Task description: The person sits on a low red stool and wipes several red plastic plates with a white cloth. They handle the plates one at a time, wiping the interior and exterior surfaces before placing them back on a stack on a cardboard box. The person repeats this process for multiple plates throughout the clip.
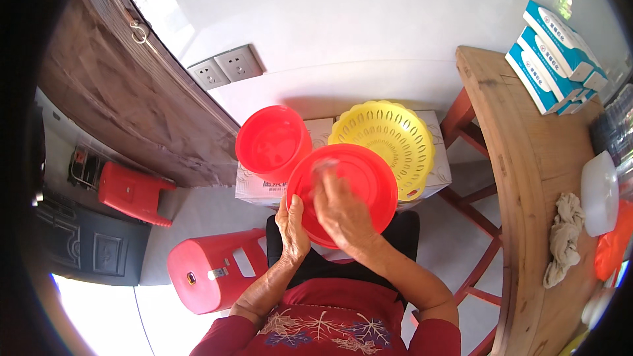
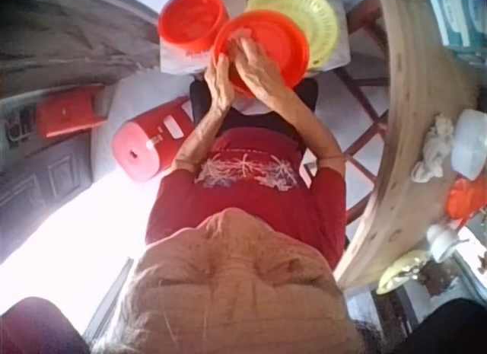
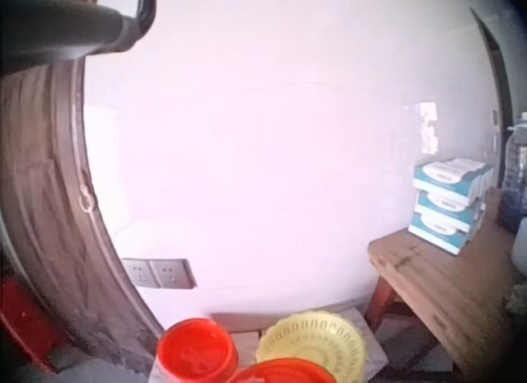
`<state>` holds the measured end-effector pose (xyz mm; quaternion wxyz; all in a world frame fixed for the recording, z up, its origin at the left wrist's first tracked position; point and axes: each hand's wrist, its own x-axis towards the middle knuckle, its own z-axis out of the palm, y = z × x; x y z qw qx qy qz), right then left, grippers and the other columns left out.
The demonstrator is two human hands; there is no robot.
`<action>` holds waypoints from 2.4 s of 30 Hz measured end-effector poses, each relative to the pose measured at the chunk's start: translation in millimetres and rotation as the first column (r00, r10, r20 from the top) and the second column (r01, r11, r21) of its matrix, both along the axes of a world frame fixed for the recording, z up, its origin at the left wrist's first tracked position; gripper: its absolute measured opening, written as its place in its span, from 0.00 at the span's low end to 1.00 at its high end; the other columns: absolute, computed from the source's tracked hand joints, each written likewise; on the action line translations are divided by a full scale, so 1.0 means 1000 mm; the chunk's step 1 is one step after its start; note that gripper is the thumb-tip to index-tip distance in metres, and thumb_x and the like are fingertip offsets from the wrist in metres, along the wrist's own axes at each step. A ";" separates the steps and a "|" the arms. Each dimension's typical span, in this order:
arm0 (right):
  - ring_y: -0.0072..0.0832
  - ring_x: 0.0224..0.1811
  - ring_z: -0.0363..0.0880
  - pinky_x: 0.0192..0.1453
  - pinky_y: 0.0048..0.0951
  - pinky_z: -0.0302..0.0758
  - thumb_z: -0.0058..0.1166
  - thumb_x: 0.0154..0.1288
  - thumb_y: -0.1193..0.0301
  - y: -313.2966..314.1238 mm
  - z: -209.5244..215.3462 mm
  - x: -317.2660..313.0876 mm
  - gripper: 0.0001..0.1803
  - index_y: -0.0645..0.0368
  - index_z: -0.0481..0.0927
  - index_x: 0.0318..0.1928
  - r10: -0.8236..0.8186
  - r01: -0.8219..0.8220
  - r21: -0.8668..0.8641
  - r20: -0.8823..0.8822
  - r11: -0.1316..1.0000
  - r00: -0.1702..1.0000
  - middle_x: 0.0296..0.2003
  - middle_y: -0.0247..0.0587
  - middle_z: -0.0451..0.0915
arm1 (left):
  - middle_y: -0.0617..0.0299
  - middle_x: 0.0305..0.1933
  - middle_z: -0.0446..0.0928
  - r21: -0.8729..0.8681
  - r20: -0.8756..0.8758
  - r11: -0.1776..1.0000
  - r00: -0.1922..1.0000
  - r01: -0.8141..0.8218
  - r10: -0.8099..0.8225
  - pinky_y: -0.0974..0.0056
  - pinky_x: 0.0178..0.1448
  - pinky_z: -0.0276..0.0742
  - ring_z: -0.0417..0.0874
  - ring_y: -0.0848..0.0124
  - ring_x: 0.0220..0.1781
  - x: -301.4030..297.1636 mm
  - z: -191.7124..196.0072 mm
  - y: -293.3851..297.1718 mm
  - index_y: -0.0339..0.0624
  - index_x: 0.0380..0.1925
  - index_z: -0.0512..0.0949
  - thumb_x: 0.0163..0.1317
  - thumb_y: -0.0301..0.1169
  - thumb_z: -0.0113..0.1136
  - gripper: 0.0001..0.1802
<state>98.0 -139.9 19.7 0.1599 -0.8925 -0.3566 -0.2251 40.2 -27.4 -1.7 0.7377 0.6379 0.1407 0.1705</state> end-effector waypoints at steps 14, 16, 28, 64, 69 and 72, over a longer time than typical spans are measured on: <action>0.35 0.35 0.74 0.36 0.37 0.74 0.59 0.55 0.66 -0.014 0.002 -0.023 0.16 0.60 0.77 0.42 0.074 -0.076 0.002 -0.259 0.997 0.963 0.39 0.42 0.75 | 0.52 0.63 0.68 0.195 0.112 0.973 0.988 -0.125 0.104 0.61 0.65 0.65 0.70 0.64 0.62 0.005 0.004 0.001 0.37 0.65 0.64 0.72 0.43 0.44 0.27; 0.38 0.38 0.73 0.46 0.42 0.70 0.61 0.47 0.68 -0.011 -0.001 -0.026 0.26 0.54 0.73 0.50 0.319 -0.249 0.246 -0.309 0.937 0.896 0.41 0.38 0.75 | 0.53 0.62 0.68 0.152 0.109 0.983 0.990 -0.103 0.087 0.62 0.62 0.68 0.71 0.65 0.60 0.004 0.010 0.003 0.37 0.65 0.64 0.72 0.43 0.43 0.27; 0.29 0.34 0.71 0.29 0.30 0.66 0.56 0.46 0.68 -0.041 -0.008 -0.008 0.13 0.49 0.79 0.36 0.240 -0.234 -0.053 0.180 0.971 0.954 0.28 0.33 0.67 | 0.52 0.63 0.67 0.096 0.169 0.992 0.981 0.082 -0.097 0.58 0.68 0.62 0.66 0.62 0.66 0.013 0.049 0.023 0.40 0.70 0.56 0.66 0.36 0.57 0.36; 0.38 0.40 0.76 0.42 0.35 0.74 0.58 0.57 0.77 -0.012 -0.013 -0.027 0.11 0.58 0.79 0.42 0.572 -0.304 0.553 -0.412 0.776 0.710 0.36 0.39 0.75 | 0.51 0.67 0.64 -0.021 0.240 0.999 0.970 0.041 -0.035 0.59 0.70 0.58 0.65 0.64 0.67 -0.015 0.007 0.002 0.39 0.72 0.49 0.68 0.48 0.51 0.40; 0.31 0.37 0.73 0.39 0.32 0.66 0.57 0.52 0.72 -0.044 -0.008 -0.007 0.10 0.53 0.80 0.37 0.317 -0.330 -0.040 -0.185 0.943 0.930 0.33 0.35 0.74 | 0.52 0.68 0.64 0.072 0.205 0.995 0.975 0.068 -0.081 0.60 0.72 0.56 0.64 0.65 0.68 -0.014 0.018 0.010 0.39 0.71 0.53 0.68 0.49 0.51 0.39; 0.29 0.39 0.70 0.41 0.30 0.63 0.54 0.48 0.71 -0.056 0.002 0.012 0.09 0.55 0.81 0.33 0.198 -0.187 -0.315 0.005 0.931 0.980 0.33 0.34 0.73 | 0.52 0.70 0.62 0.159 0.187 0.984 0.976 0.080 -0.109 0.59 0.73 0.53 0.62 0.65 0.70 -0.012 0.020 0.007 0.39 0.71 0.54 0.69 0.48 0.51 0.38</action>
